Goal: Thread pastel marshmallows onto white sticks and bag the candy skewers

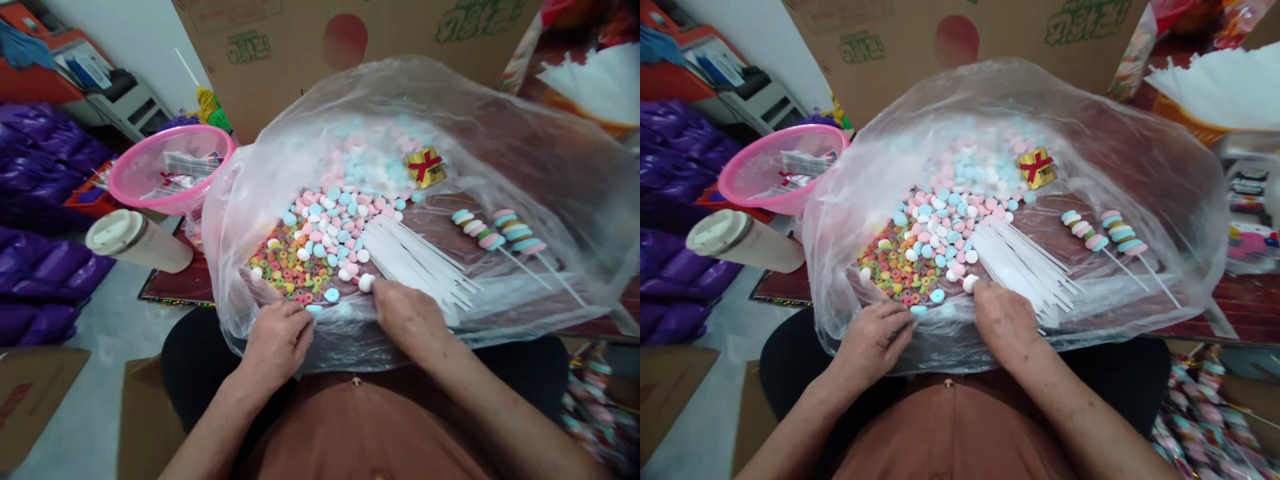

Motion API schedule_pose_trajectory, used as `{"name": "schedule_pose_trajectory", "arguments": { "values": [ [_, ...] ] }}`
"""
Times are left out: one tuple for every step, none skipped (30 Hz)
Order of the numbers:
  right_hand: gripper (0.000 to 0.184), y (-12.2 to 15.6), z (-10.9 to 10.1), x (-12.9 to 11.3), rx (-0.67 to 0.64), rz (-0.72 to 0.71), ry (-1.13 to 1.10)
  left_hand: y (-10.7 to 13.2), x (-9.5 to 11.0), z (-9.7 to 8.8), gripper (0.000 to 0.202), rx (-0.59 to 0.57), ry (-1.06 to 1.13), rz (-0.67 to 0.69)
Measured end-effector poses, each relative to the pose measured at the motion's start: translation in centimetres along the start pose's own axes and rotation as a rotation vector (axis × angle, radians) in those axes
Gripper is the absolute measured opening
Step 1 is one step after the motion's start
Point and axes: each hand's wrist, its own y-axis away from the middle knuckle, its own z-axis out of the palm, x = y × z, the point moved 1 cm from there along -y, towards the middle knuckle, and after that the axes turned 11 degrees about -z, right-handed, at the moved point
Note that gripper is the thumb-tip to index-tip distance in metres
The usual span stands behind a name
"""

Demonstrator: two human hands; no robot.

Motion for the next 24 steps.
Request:
{"name": "schedule_pose_trajectory", "arguments": {
  "values": [
    [0.022, 0.0, -0.1, 0.3, -0.002, 0.021, 0.008, 0.1, 0.1, -0.2, 0.018, -0.017, 0.042, -0.009],
    [0.021, 0.0, -0.2, 0.6, 0.006, 0.032, 0.005, 0.0, 0.2, -0.4, 0.018, -0.008, 0.088, -0.041],
    [0.021, 0.2, -0.3, 0.8, 0.014, 0.033, -0.006, -0.5, 0.4, -0.5, 0.019, 0.026, 0.127, -0.098],
    [0.02, 0.5, -0.4, 0.9, 0.017, 0.023, -0.019, -1.2, 0.7, -0.5, 0.019, 0.069, 0.148, -0.167],
    [0.019, 0.8, -0.4, 1.0, 0.017, 0.005, -0.035, -2.1, 0.9, -0.3, 0.019, 0.1, 0.143, -0.236],
    [0.019, 1.1, -0.3, 1.0, 0.02, -0.013, -0.048, -3.0, 1.2, 0.0, 0.018, 0.112, 0.113, -0.296],
    [0.018, 1.5, -0.1, 0.9, 0.028, -0.026, -0.058, -3.9, 1.5, 0.4, 0.017, 0.095, 0.067, -0.331],
    [0.018, 1.8, 0.0, 0.8, 0.044, -0.034, -0.066, -4.6, 1.8, 0.9, 0.015, 0.068, 0.025, -0.341],
    [0.018, 2.0, 0.2, 0.7, 0.065, -0.035, -0.069, -5.2, 2.0, 1.3, 0.013, 0.043, 0.005, -0.336],
    [0.018, 2.2, 0.4, 0.7, 0.085, -0.033, -0.071, -5.6, 2.1, 1.7, 0.011, 0.029, 0.02, -0.325],
    [0.018, 2.4, 0.6, 0.6, 0.103, -0.034, -0.073, -5.7, 2.0, 1.9, 0.01, 0.033, 0.083, -0.326],
    [0.018, 2.4, 0.7, 0.5, 0.118, -0.045, -0.081, -5.7, 1.9, 2.0, 0.009, 0.047, 0.193, -0.35],
    [0.017, 2.5, 0.8, 0.3, 0.133, -0.067, -0.094, -5.6, 1.7, 2.0, 0.009, 0.058, 0.342, -0.399],
    [0.017, 2.4, 0.8, 0.1, 0.149, -0.096, -0.112, -5.5, 1.6, 1.8, 0.009, 0.057, 0.515, -0.469],
    [0.016, 2.3, 0.7, -0.1, 0.167, -0.125, -0.13, -5.3, 1.5, 1.6, 0.012, 0.044, 0.698, -0.548],
    [0.016, 2.2, 0.6, -0.4, 0.185, -0.146, -0.143, -5.1, 1.4, 1.3, 0.015, 0.022, 0.866, -0.624],
    [0.016, 2.1, 0.4, -0.6, 0.198, -0.16, -0.15, -4.9, 1.5, 1.0, 0.019, -0.004, 1.005, -0.687],
    [0.016, 2.0, 0.2, -0.9, 0.206, -0.17, -0.152, -4.8, 1.7, 0.8, 0.021, -0.026, 1.108, -0.732],
    [0.016, 1.9, 0.1, -1.2, 0.212, -0.177, -0.151, -4.7, 1.9, 0.7, 0.022, -0.036, 1.176, -0.76],
    [0.016, 1.8, -0.1, -1.5, 0.217, -0.18, -0.145, -4.6, 2.1, 0.7, 0.022, -0.03, 1.209, -0.776],
    [0.016, 1.8, -0.3, -1.8, 0.222, -0.183, -0.132, -4.5, 2.3, 0.8, 0.021, -0.017, 1.206, -0.775],
    [0.016, 1.7, -0.4, -2.1, 0.229, -0.183, -0.114, -4.3, 2.5, 1.0, 0.019, 0.02, 1.166, -0.752],
    [0.016, 1.8, -0.4, -2.4, 0.237, -0.18, -0.092, -4.1, 2.6, 1.3, 0.016, 0.076, 1.086, -0.7],
    [0.017, 1.8, -0.4, -2.6, 0.247, -0.175, -0.071, -3.8, 2.8, 1.5, 0.013, 0.141, 0.968, -0.611]
  ]
}}
